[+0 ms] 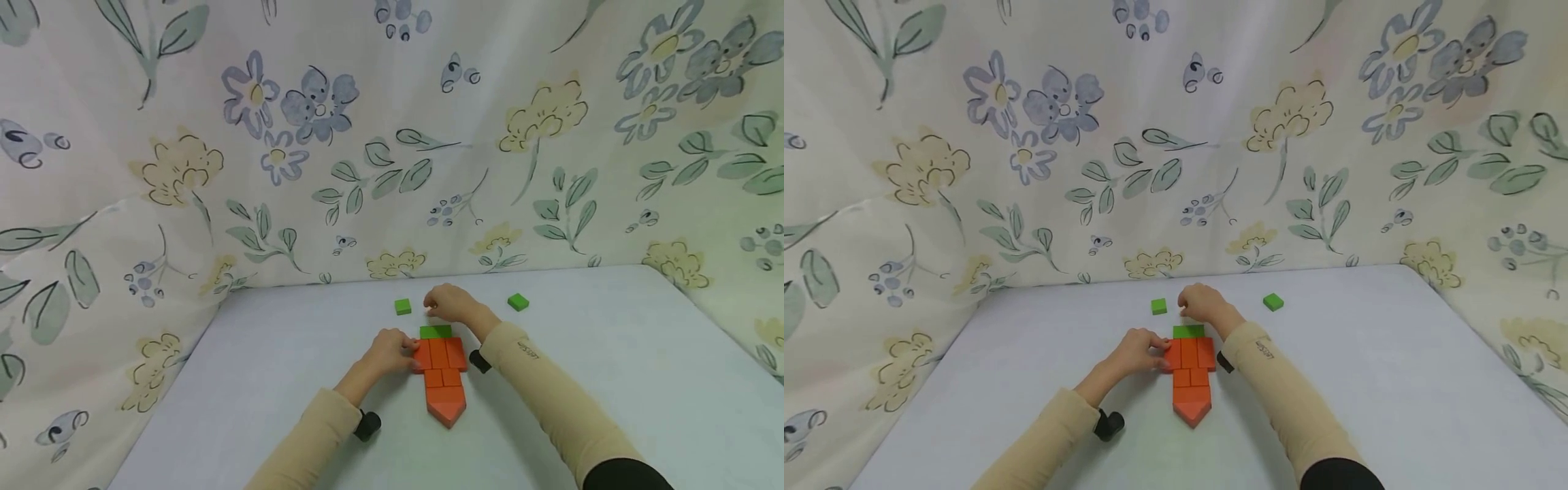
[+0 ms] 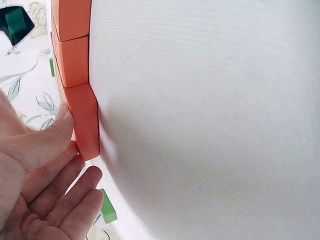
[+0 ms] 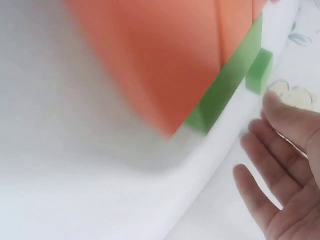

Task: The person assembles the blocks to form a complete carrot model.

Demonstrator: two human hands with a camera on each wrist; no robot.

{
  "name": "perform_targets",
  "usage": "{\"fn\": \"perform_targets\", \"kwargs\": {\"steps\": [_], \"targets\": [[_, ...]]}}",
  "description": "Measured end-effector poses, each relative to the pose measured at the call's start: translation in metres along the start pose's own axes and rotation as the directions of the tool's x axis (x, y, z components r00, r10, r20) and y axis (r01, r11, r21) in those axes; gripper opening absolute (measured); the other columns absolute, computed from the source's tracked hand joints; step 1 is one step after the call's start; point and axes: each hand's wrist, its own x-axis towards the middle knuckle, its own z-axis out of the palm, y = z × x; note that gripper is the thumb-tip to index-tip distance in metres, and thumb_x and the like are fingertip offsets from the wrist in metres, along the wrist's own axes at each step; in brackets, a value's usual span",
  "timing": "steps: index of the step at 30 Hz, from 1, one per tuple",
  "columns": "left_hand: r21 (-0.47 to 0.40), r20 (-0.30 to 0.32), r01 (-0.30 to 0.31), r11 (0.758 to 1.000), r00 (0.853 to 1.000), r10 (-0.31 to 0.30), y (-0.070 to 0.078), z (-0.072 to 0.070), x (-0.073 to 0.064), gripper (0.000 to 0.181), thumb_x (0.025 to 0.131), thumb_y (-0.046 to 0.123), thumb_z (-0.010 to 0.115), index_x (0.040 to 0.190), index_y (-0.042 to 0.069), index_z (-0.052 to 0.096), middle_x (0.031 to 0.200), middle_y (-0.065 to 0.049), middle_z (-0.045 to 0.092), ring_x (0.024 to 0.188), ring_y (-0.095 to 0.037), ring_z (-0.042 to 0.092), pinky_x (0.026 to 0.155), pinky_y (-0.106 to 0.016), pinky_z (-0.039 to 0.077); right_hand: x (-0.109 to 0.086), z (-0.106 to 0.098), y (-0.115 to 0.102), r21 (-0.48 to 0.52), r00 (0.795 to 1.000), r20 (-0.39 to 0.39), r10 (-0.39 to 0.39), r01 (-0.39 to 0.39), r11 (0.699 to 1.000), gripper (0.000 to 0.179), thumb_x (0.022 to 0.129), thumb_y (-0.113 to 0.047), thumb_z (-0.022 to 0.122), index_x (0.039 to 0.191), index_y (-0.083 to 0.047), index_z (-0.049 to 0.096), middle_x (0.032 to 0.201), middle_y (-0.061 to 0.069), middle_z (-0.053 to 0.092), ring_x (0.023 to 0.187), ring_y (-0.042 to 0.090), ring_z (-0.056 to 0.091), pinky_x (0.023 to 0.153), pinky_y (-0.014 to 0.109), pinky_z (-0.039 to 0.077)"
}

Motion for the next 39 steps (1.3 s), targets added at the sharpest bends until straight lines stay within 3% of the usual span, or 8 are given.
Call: {"fn": "perform_targets", "kwargs": {"steps": [3, 8, 12, 14, 16, 23, 29, 39], "targets": [[0.010, -0.011, -0.037, 0.999, 0.999, 0.037, -0.001, -0.003, 0.000, 0.035, 0.074, 0.013, 0.085, 0.105, 0.000, 0.075, 0.104, -0.012, 0.072, 0.100, -0.029, 0.063, 0.085, -0.035, 0.051, 0.015, 0.004, -0.012, -0.049, 0.999, -0.026, -0.033, 0.031, 0.998, 0.024, 0.089, -0.006, 0.068, 0.112, 0.002, 0.070, 0.110, 0.013, 0.069, 0.105, 0.029, 0.062, 0.094, 0.041, 0.048], [0.019, -0.028, -0.092, 0.996, 0.995, 0.092, -0.002, -0.004, -0.001, 0.033, 0.073, 0.011, 0.085, 0.102, -0.002, 0.075, 0.100, -0.012, 0.073, 0.097, -0.030, 0.063, 0.085, -0.033, 0.050, 0.037, 0.015, -0.026, -0.113, 1.000, -0.005, 0.006, -0.007, 0.994, 0.038, 0.087, -0.002, 0.070, 0.124, 0.000, 0.064, 0.124, 0.014, 0.063, 0.117, 0.030, 0.057, 0.100, 0.042, 0.044], [-0.010, -0.024, -0.074, 0.997, 0.997, 0.074, -0.001, 0.000, -0.002, 0.032, 0.074, 0.009, 0.084, 0.102, -0.002, 0.075, 0.102, -0.011, 0.073, 0.099, -0.030, 0.063, 0.086, -0.033, 0.050, 0.043, 0.021, -0.027, -0.175, 1.000, 0.024, 0.019, -0.015, 0.985, 0.020, 0.086, -0.003, 0.071, 0.106, -0.003, 0.068, 0.105, 0.010, 0.065, 0.099, 0.025, 0.061, 0.089, 0.039, 0.050], [-0.010, -0.025, -0.059, 0.998, 0.998, 0.059, 0.000, 0.001, -0.002, 0.032, 0.074, 0.010, 0.084, 0.103, -0.001, 0.075, 0.103, -0.010, 0.073, 0.100, -0.029, 0.063, 0.085, -0.032, 0.050, 0.042, 0.022, -0.027, -0.191, 1.000, 0.016, -0.002, 0.005, 0.981, 0.008, 0.086, 0.000, 0.069, 0.092, -0.005, 0.066, 0.091, 0.007, 0.063, 0.086, 0.022, 0.058, 0.080, 0.037, 0.050], [-0.006, -0.028, -0.049, 0.999, 0.998, 0.049, 0.001, 0.000, -0.001, 0.033, 0.073, 0.010, 0.084, 0.103, -0.001, 0.075, 0.103, -0.010, 0.073, 0.100, -0.029, 0.063, 0.084, -0.031, 0.051, 0.041, 0.020, -0.026, -0.205, 1.000, 0.006, -0.021, 0.022, 0.979, 0.008, 0.085, 0.001, 0.069, 0.087, -0.005, 0.064, 0.086, 0.005, 0.061, 0.080, 0.020, 0.055, 0.076, 0.036, 0.049], [0.016, -0.027, -0.036, 0.999, 0.999, 0.036, 0.000, -0.001, 0.000, 0.036, 0.073, 0.012, 0.085, 0.105, 0.000, 0.075, 0.107, -0.010, 0.072, 0.099, -0.029, 0.063, 0.083, -0.033, 0.051, 0.028, 0.008, -0.015, -0.144, 0.999, 0.040, -0.028, 0.033, 0.989, 0.028, 0.087, 0.003, 0.065, 0.114, -0.002, 0.069, 0.116, 0.012, 0.066, 0.109, 0.027, 0.060, 0.097, 0.041, 0.046], [0.006, -0.026, -0.027, 1.000, 0.999, 0.027, 0.001, -0.002, -0.001, 0.035, 0.074, 0.012, 0.084, 0.105, -0.001, 0.074, 0.108, -0.011, 0.071, 0.102, -0.031, 0.062, 0.088, -0.037, 0.050, 0.015, 0.005, -0.003, -0.131, 0.994, 0.070, -0.089, 0.098, 0.987, 0.028, 0.087, 0.004, 0.067, 0.114, -0.003, 0.070, 0.117, 0.011, 0.066, 0.112, 0.028, 0.059, 0.099, 0.041, 0.045], [-0.009, -0.026, -0.026, 1.000, 0.999, 0.026, 0.002, -0.001, -0.002, 0.036, 0.073, 0.011, 0.085, 0.105, -0.002, 0.074, 0.105, -0.014, 0.071, 0.100, -0.031, 0.063, 0.086, -0.038, 0.051, 0.010, 0.009, -0.001, -0.107, 0.992, 0.106, -0.076, 0.087, 0.990, 0.028, 0.087, 0.003, 0.067, 0.114, -0.004, 0.071, 0.115, 0.010, 0.067, 0.109, 0.026, 0.059, 0.099, 0.042, 0.045]]}}
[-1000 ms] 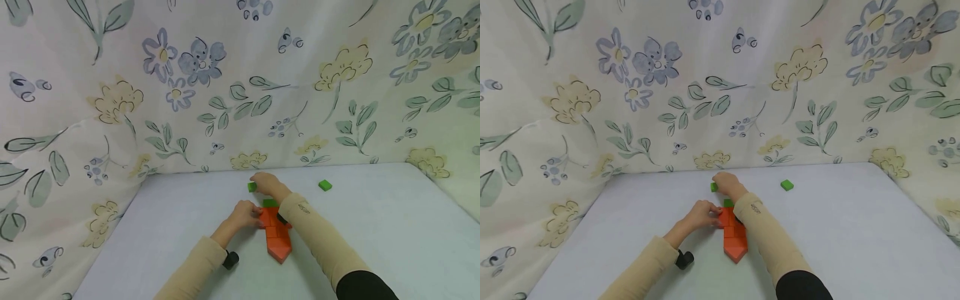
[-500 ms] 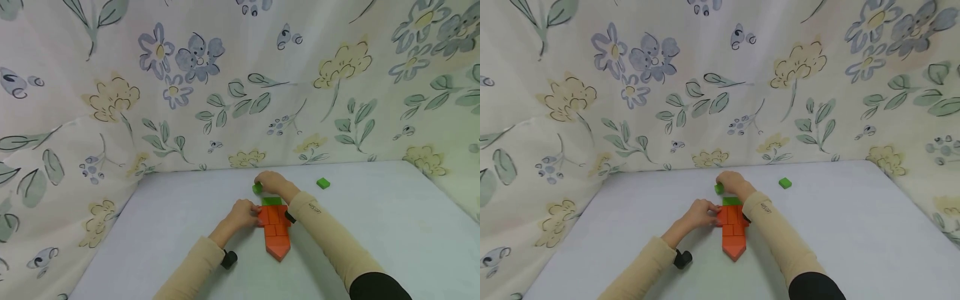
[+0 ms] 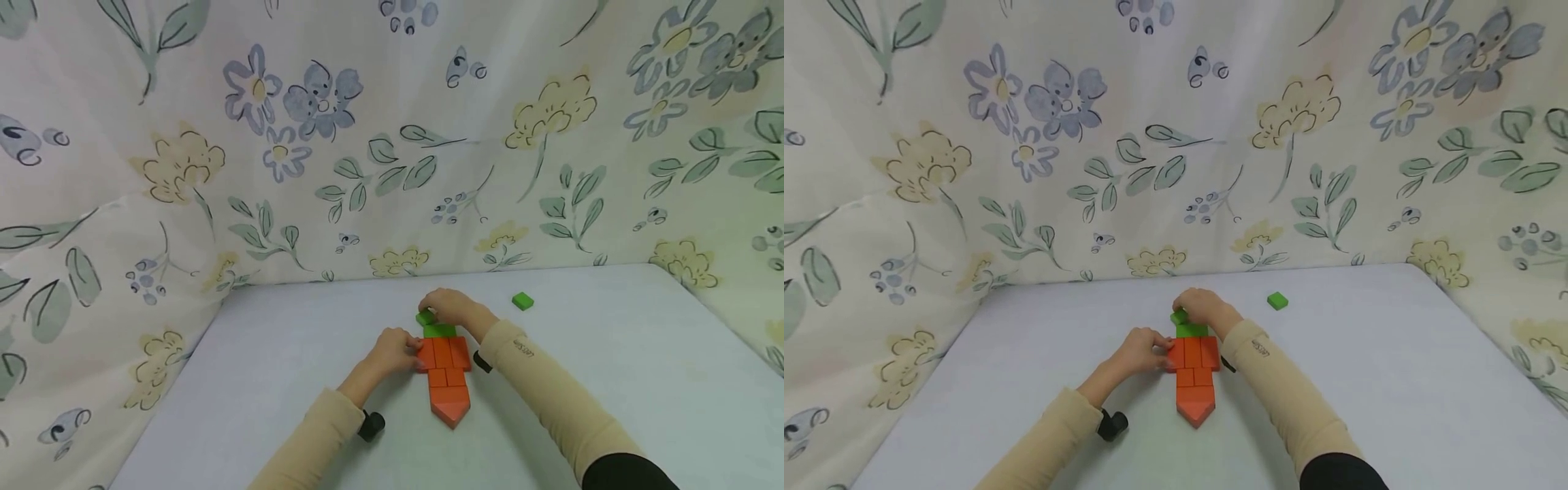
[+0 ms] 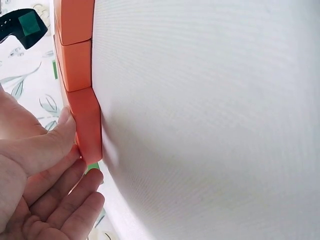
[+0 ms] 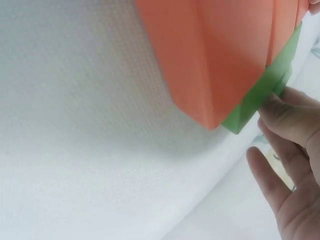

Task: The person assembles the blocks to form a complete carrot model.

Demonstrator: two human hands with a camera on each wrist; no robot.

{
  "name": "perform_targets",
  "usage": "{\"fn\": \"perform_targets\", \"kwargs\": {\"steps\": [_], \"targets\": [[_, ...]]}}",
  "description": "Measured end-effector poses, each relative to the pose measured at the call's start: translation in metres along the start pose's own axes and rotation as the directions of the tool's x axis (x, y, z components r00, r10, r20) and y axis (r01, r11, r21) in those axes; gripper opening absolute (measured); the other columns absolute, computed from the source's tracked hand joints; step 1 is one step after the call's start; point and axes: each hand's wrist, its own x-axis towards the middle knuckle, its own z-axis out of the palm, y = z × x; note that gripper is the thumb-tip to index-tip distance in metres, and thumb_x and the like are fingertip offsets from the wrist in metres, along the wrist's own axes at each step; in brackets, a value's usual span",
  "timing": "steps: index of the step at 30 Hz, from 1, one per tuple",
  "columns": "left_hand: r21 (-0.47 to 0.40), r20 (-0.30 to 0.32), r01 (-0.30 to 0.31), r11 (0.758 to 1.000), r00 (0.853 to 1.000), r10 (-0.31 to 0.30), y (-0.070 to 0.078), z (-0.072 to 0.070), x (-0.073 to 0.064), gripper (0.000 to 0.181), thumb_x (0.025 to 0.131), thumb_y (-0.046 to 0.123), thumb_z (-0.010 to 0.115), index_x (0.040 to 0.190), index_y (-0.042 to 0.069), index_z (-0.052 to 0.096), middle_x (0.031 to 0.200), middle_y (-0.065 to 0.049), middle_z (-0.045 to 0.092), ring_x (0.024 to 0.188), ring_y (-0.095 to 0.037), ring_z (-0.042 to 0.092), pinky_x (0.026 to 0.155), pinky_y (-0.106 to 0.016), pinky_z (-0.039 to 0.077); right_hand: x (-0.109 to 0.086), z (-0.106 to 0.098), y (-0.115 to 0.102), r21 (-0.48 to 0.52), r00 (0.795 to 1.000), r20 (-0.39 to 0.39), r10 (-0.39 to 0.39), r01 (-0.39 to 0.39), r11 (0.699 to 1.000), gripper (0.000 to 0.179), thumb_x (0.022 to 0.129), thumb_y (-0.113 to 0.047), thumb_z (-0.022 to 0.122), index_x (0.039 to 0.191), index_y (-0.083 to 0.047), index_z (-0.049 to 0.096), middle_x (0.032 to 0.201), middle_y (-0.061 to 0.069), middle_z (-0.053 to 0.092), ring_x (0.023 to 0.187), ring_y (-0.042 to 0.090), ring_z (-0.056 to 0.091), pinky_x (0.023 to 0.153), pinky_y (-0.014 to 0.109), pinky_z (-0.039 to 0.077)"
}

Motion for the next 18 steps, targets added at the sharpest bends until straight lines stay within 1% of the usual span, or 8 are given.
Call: {"fn": "perform_targets", "kwargs": {"steps": [4, 6, 9, 10, 12, 15, 16, 18], "targets": [[0.005, -0.007, 0.008, 1.000, 1.000, -0.008, -0.001, 0.002, 0.001, 0.036, 0.073, 0.011, 0.085, 0.105, -0.002, 0.074, 0.104, -0.015, 0.071, 0.099, -0.031, 0.063, 0.085, -0.037, 0.051, -0.006, -0.005, 0.005, 0.029, 0.999, -0.006, 0.033, -0.033, 0.999, 0.034, 0.086, 0.004, 0.066, 0.119, -0.004, 0.069, 0.123, 0.013, 0.064, 0.117, 0.029, 0.056, 0.102, 0.044, 0.042], [0.007, -0.010, 0.009, 1.000, 1.000, -0.009, 0.000, 0.003, 0.001, 0.036, 0.073, 0.012, 0.085, 0.105, -0.001, 0.074, 0.104, -0.014, 0.071, 0.100, -0.031, 0.063, 0.086, -0.037, 0.051, -0.012, -0.011, 0.013, 0.037, 0.997, -0.034, 0.066, -0.065, 0.997, 0.035, 0.086, 0.005, 0.065, 0.120, -0.003, 0.067, 0.125, 0.015, 0.062, 0.120, 0.032, 0.054, 0.103, 0.045, 0.041], [0.001, -0.011, 0.018, 1.000, 1.000, -0.018, 0.000, 0.004, 0.002, 0.036, 0.074, 0.011, 0.085, 0.106, -0.001, 0.074, 0.105, -0.014, 0.071, 0.101, -0.030, 0.063, 0.088, -0.038, 0.050, -0.028, -0.020, 0.035, 0.025, 0.980, -0.106, 0.166, -0.165, 0.986, 0.034, 0.087, 0.006, 0.060, 0.121, 0.003, 0.064, 0.125, 0.020, 0.061, 0.120, 0.037, 0.053, 0.102, 0.047, 0.042], [-0.005, -0.006, 0.026, 1.000, 1.000, -0.026, 0.000, 0.004, 0.002, 0.036, 0.075, 0.011, 0.084, 0.107, -0.001, 0.073, 0.106, -0.014, 0.071, 0.102, -0.030, 0.062, 0.088, -0.038, 0.050, -0.034, -0.022, 0.043, 0.016, 0.967, -0.129, 0.219, -0.219, 0.976, 0.031, 0.088, 0.005, 0.058, 0.118, 0.005, 0.063, 0.122, 0.022, 0.062, 0.117, 0.038, 0.055, 0.099, 0.048, 0.044], [-0.014, 0.003, 0.043, 0.999, 0.999, -0.043, 0.001, 0.004, 0.002, 0.037, 0.075, 0.012, 0.084, 0.108, 0.000, 0.073, 0.108, -0.014, 0.070, 0.103, -0.030, 0.061, 0.089, -0.038, 0.050, -0.048, -0.025, 0.062, 0.008, 0.927, -0.162, 0.339, -0.343, 0.939, 0.023, 0.089, 0.004, 0.054, 0.109, 0.009, 0.063, 0.112, 0.025, 0.063, 0.106, 0.040, 0.059, 0.090, 0.049, 0.049], [-0.015, 0.010, 0.062, 0.998, 0.998, -0.062, 0.001, 0.005, 0.002, 0.038, 0.076, 0.013, 0.084, 0.109, 0.000, 0.073, 0.110, -0.013, 0.070, 0.104, -0.030, 0.061, 0.090, -0.039, 0.049, -0.068, -0.026, 0.086, 0.036, 0.854, -0.130, 0.504, -0.504, 0.863, 0.018, 0.089, 0.001, 0.049, 0.098, 0.013, 0.060, 0.095, 0.026, 0.062, 0.085, 0.037, 0.061, 0.074, 0.047, 0.052], [-0.017, 0.011, 0.069, 0.998, 0.998, -0.068, 0.000, 0.005, 0.002, 0.038, 0.076, 0.013, 0.084, 0.109, 0.000, 0.073, 0.110, -0.013, 0.070, 0.105, -0.030, 0.061, 0.090, -0.039, 0.049, -0.074, -0.025, 0.091, 0.056, 0.834, -0.112, 0.541, -0.538, 0.841, 0.018, 0.089, -0.001, 0.050, 0.095, 0.014, 0.059, 0.090, 0.025, 0.060, 0.079, 0.035, 0.059, 0.069, 0.045, 0.052], [-0.011, 0.012, 0.075, 0.997, 0.997, -0.075, 0.000, 0.005, 0.001, 0.038, 0.076, 0.013, 0.084, 0.110, 0.000, 0.073, 0.111, -0.012, 0.070, 0.105, -0.029, 0.060, 0.090, -0.039, 0.049, -0.084, -0.025, 0.099, 0.099, 0.804, -0.083, 0.589, -0.581, 0.808, 0.020, 0.089, -0.003, 0.051, 0.092, 0.015, 0.058, 0.084, 0.023, 0.057, 0.072, 0.031, 0.054, 0.066, 0.042, 0.050]]}}
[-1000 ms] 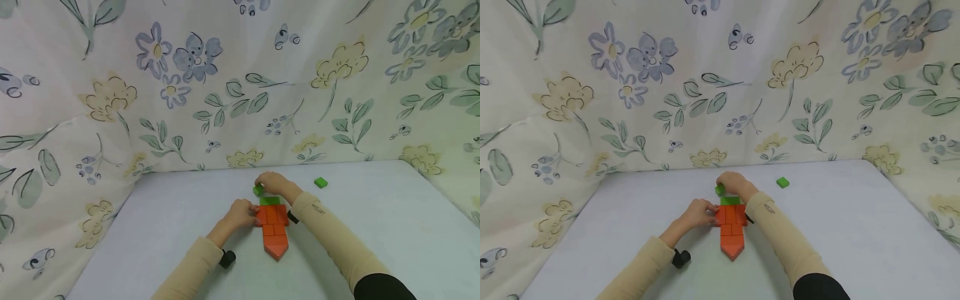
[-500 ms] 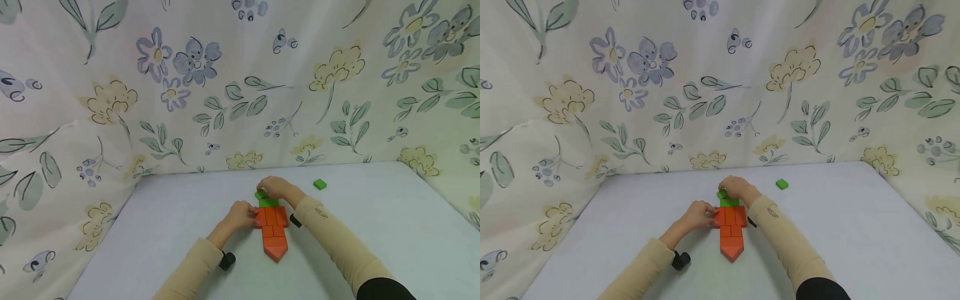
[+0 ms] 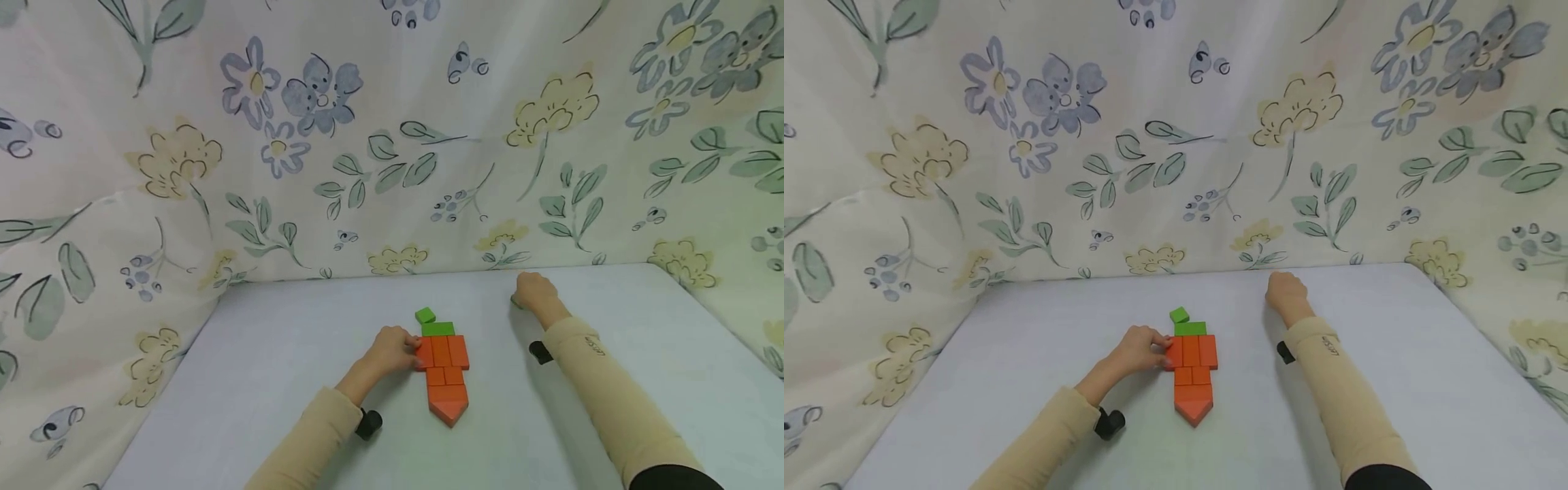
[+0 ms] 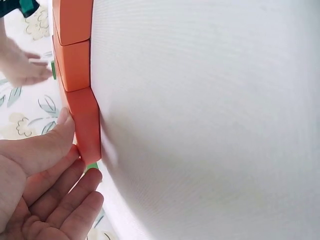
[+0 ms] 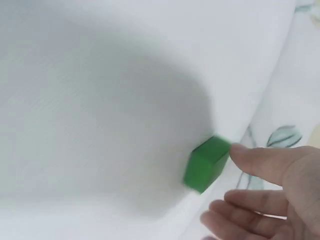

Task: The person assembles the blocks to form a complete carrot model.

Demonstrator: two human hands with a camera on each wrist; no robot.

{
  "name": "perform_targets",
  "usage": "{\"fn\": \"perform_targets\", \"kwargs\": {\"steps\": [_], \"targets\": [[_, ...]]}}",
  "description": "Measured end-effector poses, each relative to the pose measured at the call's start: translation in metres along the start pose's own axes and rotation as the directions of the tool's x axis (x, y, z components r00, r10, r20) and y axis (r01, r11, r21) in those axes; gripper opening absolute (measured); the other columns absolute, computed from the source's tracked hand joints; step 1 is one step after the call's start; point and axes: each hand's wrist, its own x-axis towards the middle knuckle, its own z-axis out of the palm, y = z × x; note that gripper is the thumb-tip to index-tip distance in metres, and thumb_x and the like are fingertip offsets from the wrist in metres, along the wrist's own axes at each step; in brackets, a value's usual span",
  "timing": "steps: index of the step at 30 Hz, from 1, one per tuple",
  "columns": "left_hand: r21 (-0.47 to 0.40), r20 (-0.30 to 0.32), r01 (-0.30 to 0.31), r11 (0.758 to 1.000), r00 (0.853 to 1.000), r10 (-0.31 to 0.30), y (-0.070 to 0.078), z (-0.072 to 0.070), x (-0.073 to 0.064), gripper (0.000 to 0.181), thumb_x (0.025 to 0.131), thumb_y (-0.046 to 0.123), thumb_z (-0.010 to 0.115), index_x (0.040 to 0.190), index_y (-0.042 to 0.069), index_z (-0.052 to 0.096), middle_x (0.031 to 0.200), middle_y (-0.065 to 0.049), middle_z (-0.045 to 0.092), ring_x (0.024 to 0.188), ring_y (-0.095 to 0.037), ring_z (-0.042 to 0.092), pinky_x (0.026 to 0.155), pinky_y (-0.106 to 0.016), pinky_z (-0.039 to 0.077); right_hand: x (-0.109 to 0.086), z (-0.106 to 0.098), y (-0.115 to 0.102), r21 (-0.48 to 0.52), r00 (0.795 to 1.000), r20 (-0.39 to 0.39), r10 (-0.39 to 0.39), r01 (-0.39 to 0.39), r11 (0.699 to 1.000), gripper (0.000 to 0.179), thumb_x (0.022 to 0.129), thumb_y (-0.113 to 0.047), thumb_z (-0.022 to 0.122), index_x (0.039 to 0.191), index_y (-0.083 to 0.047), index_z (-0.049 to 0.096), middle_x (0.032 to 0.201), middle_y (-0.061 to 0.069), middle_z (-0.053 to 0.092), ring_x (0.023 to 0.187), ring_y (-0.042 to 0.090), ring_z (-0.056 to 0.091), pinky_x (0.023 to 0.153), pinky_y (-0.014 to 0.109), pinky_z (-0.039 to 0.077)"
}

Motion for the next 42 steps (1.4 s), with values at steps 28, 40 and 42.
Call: {"fn": "perform_targets", "kwargs": {"steps": [28, 40, 42], "targets": [[-0.008, 0.003, -0.011, 1.000, 1.000, 0.011, 0.000, -0.001, -0.001, 0.037, 0.076, 0.012, 0.083, 0.109, 0.000, 0.073, 0.109, -0.013, 0.071, 0.104, -0.031, 0.061, 0.089, -0.039, 0.049, -0.001, 0.028, -0.070, 0.304, 0.932, -0.010, -0.362, 0.348, 0.887, 0.025, 0.080, -0.013, 0.077, 0.096, 0.006, 0.071, 0.088, 0.011, 0.071, 0.080, 0.021, 0.064, 0.074, 0.037, 0.054], [-0.006, 0.012, -0.003, 1.000, 1.000, 0.003, -0.001, 0.000, 0.001, 0.037, 0.077, 0.013, 0.083, 0.109, 0.000, 0.073, 0.109, -0.012, 0.071, 0.105, -0.030, 0.062, 0.091, -0.039, 0.050, 0.000, 0.036, -0.090, 0.283, 0.929, 0.022, -0.369, 0.348, 0.894, 0.024, 0.082, -0.013, 0.075, 0.097, 0.005, 0.072, 0.087, 0.009, 0.069, 0.078, 0.019, 0.060, 0.074, 0.034, 0.053], [-0.005, 0.014, 0.000, 1.000, 1.000, 0.000, 0.000, 0.000, 0.001, 0.036, 0.077, 0.013, 0.083, 0.109, 0.000, 0.073, 0.110, -0.012, 0.071, 0.106, -0.030, 0.061, 0.091, -0.039, 0.049, 0.000, 0.036, -0.092, 0.283, 0.932, 0.030, -0.362, 0.339, 0.897, 0.024, 0.082, -0.013, 0.074, 0.098, 0.005, 0.072, 0.089, 0.009, 0.069, 0.079, 0.019, 0.061, 0.075, 0.035, 0.053]]}}
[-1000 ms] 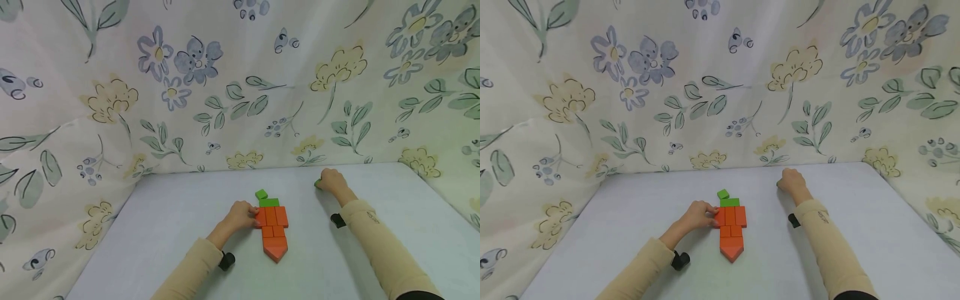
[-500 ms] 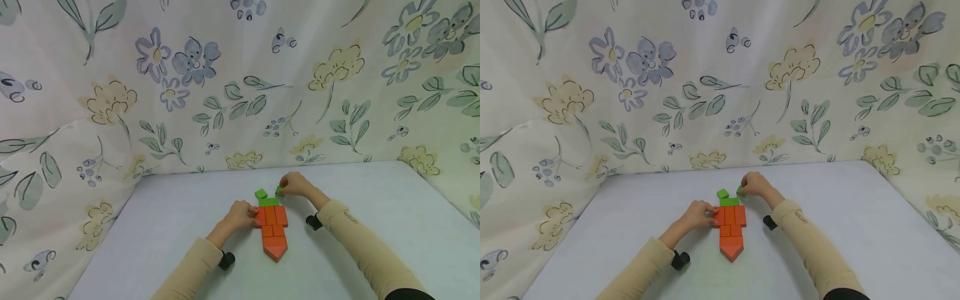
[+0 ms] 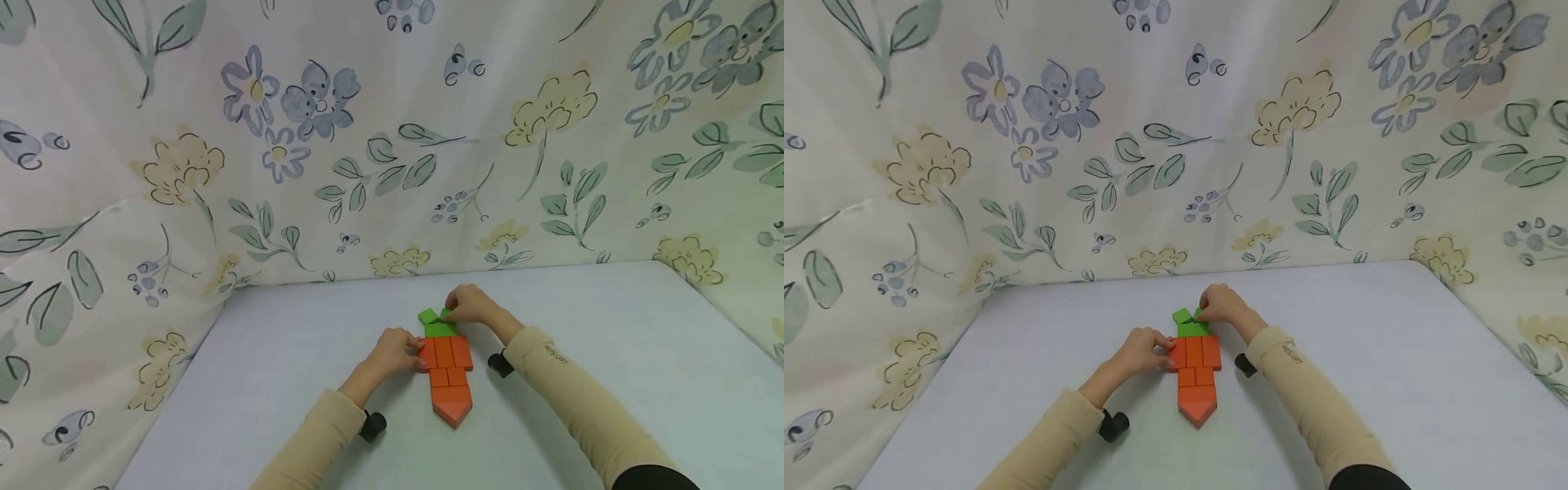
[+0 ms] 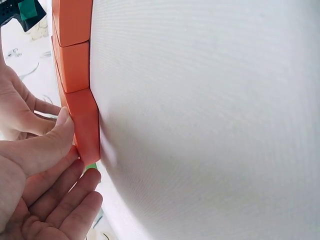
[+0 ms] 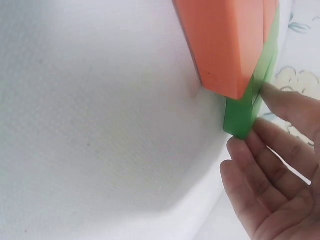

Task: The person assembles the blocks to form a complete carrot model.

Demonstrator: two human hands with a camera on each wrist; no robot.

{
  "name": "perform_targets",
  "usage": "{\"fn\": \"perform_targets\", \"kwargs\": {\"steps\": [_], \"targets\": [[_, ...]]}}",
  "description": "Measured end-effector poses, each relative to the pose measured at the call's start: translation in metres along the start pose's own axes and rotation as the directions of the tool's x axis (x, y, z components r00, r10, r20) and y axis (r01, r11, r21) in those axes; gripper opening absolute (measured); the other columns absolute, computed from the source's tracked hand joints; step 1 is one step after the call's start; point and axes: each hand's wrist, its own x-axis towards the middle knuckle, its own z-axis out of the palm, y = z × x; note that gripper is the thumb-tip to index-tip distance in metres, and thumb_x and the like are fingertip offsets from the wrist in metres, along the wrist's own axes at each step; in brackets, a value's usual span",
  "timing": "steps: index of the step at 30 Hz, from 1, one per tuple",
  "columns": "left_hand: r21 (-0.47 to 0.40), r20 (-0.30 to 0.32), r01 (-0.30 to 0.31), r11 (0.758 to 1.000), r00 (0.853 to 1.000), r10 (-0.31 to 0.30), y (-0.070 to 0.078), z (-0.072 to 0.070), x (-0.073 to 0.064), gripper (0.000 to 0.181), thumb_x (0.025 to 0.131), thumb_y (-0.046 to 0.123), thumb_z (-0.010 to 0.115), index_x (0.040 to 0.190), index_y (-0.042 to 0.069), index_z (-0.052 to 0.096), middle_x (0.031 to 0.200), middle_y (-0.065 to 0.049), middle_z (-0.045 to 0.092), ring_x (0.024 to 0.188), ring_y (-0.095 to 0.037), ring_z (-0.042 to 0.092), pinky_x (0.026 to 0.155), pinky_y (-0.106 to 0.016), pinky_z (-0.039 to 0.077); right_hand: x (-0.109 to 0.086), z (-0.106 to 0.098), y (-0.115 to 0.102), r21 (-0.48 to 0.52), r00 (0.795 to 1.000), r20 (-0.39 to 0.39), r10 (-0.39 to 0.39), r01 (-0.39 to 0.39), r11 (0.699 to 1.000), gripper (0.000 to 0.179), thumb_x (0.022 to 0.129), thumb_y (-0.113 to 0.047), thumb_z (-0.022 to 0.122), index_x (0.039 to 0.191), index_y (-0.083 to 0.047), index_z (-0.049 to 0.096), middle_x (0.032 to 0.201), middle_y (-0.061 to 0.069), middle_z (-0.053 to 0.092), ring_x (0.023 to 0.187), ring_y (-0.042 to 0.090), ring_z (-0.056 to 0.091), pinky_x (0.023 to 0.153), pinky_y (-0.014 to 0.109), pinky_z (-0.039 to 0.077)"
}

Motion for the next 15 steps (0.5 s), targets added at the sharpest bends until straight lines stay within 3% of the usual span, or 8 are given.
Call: {"fn": "perform_targets", "kwargs": {"steps": [10, 15], "targets": [[0.011, 0.008, -0.026, 1.000, 1.000, 0.026, 0.0028, 0.0019, 0.0017, 0.037, 0.076, 0.014, 0.084, 0.109, 0.000, 0.073, 0.110, -0.012, 0.071, 0.105, -0.030, 0.062, 0.089, -0.038, 0.050, -0.0043, 0.0031, 0.0030, -0.029, 0.999, -0.018, 0.028, -0.029, 0.999, 0.026, 0.084, -0.015, 0.075, 0.100, 0.005, 0.072, 0.093, 0.012, 0.071, 0.081, 0.020, 0.063, 0.076, 0.037, 0.054], [0.016, 0.025, -0.027, 1.000, 0.999, 0.026, 0.0028, 0.0015, 0.0024, 0.037, 0.077, 0.014, 0.083, 0.110, 0.000, 0.072, 0.112, -0.012, 0.070, 0.105, -0.030, 0.061, 0.089, -0.038, 0.050, -0.0066, 0.0026, 0.0048, -0.032, 0.998, -0.029, 0.057, -0.058, 0.998, 0.031, 0.090, -0.021, 0.068, 0.107, 0.004, 0.070, 0.101, 0.014, 0.070, 0.085, 0.022, 0.062, 0.077, 0.039, 0.053]]}}
